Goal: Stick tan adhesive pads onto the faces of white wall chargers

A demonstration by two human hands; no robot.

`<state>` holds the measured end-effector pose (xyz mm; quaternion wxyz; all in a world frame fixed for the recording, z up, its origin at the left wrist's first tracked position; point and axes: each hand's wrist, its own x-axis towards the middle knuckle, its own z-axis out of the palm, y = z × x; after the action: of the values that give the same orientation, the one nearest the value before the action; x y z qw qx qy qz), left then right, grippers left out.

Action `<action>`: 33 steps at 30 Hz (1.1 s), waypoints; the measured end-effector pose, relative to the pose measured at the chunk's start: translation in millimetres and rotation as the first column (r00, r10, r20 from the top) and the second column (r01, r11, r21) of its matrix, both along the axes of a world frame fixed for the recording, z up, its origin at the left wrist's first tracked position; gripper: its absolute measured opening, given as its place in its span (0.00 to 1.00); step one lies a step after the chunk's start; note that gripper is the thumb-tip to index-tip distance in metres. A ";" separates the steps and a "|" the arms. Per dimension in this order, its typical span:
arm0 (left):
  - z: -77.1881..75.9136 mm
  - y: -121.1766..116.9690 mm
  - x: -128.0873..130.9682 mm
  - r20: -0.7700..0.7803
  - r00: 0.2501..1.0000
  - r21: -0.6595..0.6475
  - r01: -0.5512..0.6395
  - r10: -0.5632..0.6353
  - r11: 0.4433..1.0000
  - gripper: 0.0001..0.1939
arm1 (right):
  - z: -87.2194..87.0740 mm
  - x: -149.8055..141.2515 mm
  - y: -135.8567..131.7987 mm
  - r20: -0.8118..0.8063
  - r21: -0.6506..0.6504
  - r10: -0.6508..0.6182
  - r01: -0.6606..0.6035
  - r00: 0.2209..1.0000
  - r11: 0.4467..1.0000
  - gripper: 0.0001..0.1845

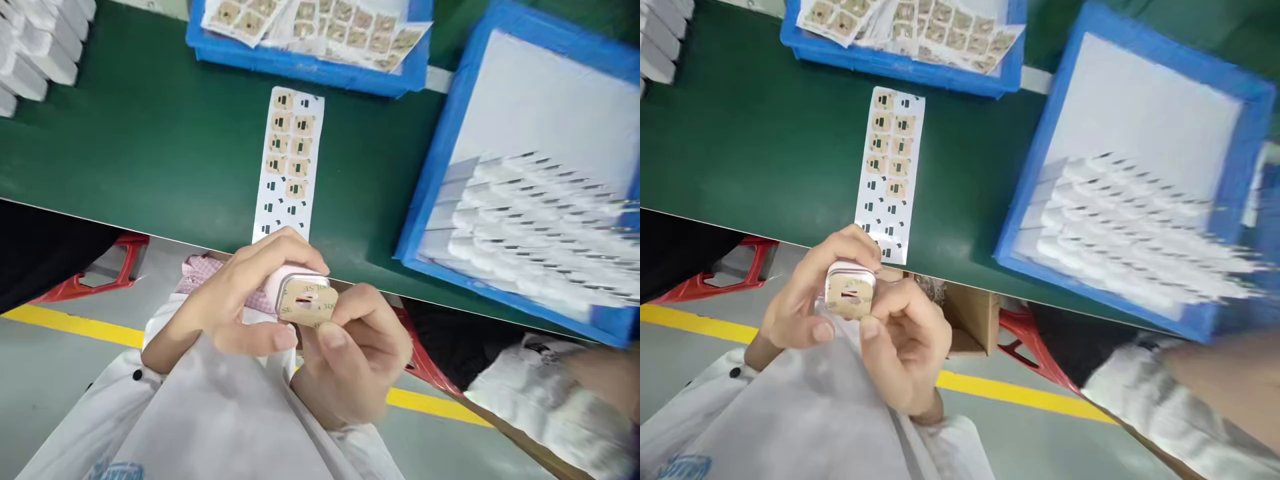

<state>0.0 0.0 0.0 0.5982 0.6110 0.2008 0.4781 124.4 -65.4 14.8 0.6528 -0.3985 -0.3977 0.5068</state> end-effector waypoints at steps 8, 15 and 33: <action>0.2 3.5 -1.2 -0.012 1.000 0.051 0.012 -0.012 0.999 0.25 | 2.2 2.3 0.7 0.051 0.014 -0.005 0.004 0.999 1.000 0.10; 1.9 2.9 -2.8 -0.035 0.999 0.060 0.014 -0.012 0.998 0.20 | 1.1 3.2 0.3 0.065 0.004 0.005 -0.005 0.998 1.000 0.10; 3.1 2.9 -1.7 -0.076 0.997 0.033 -0.001 0.003 0.999 0.20 | 3.4 4.1 4.8 0.095 0.005 0.010 -0.010 0.995 1.000 0.11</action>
<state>-1.7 2.9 3.1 0.5794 0.6383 0.2160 0.4586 128.5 -60.6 18.2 0.6316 -0.4185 -0.4318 0.4894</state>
